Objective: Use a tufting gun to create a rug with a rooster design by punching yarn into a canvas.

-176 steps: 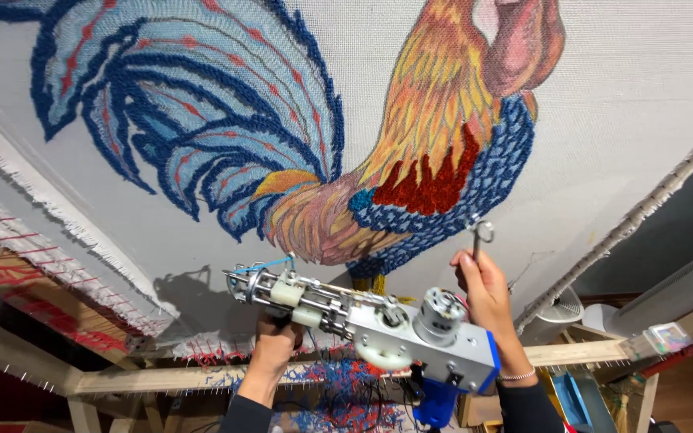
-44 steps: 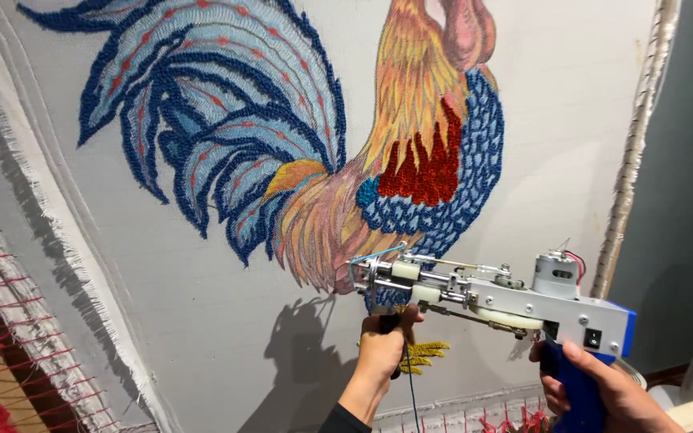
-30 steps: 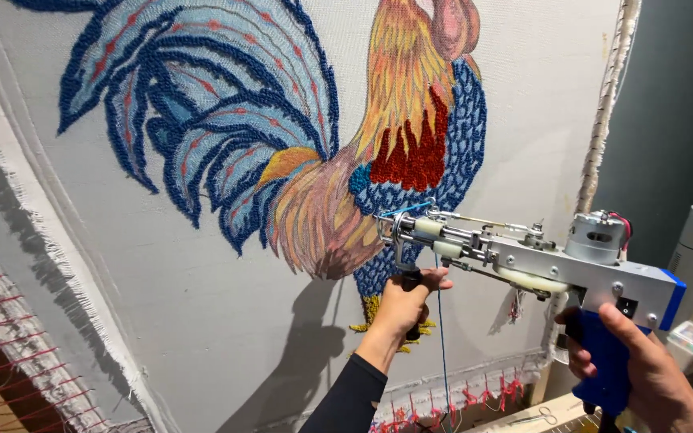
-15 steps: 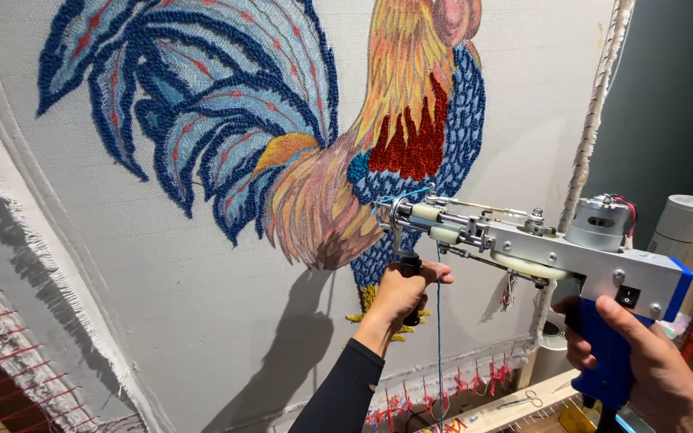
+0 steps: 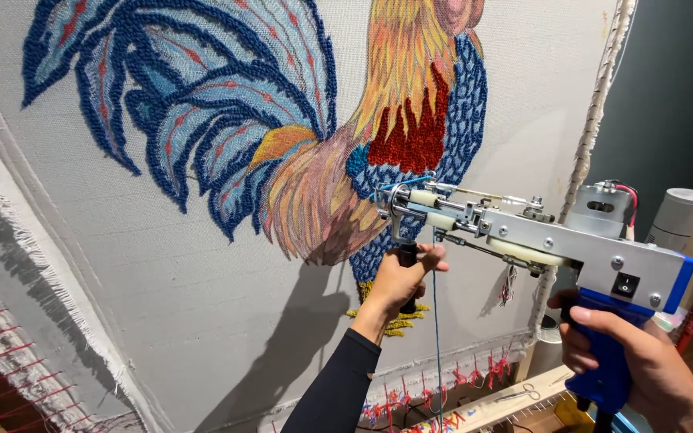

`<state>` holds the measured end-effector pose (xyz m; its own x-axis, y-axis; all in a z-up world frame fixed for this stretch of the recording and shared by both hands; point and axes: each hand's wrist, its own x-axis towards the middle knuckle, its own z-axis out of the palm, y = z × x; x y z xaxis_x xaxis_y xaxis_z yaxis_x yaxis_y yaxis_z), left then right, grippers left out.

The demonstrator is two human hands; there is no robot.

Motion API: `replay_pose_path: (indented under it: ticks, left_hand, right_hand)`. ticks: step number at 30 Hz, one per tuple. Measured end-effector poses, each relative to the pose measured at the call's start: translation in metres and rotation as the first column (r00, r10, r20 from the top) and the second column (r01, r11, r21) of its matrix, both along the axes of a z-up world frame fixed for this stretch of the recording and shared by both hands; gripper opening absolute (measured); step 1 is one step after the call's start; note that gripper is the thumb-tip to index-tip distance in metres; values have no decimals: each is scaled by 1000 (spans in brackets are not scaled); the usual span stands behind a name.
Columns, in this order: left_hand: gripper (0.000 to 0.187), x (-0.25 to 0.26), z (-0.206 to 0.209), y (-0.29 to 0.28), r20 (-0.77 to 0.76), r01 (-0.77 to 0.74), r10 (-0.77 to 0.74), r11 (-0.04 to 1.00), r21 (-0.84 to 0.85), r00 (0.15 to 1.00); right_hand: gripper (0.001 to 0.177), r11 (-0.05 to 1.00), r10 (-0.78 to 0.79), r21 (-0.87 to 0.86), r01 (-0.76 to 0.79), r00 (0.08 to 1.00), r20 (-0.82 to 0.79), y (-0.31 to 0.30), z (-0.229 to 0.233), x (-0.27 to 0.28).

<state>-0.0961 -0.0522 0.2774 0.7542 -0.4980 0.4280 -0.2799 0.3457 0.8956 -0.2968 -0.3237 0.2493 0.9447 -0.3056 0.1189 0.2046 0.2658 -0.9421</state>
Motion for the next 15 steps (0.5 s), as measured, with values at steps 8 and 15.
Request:
replay_pose_path:
  ticks: [8, 15]
  left_hand:
    - [66, 7, 8, 1, 38, -152, 153, 987, -46, 987]
    - [62, 4, 15, 3, 37, -225, 224, 974, 21, 974]
  right_hand:
    - [34, 1000, -9, 3, 9, 1000, 9, 27, 15, 3]
    - [34, 1000, 27, -3, -27, 996, 84, 28, 14, 10]
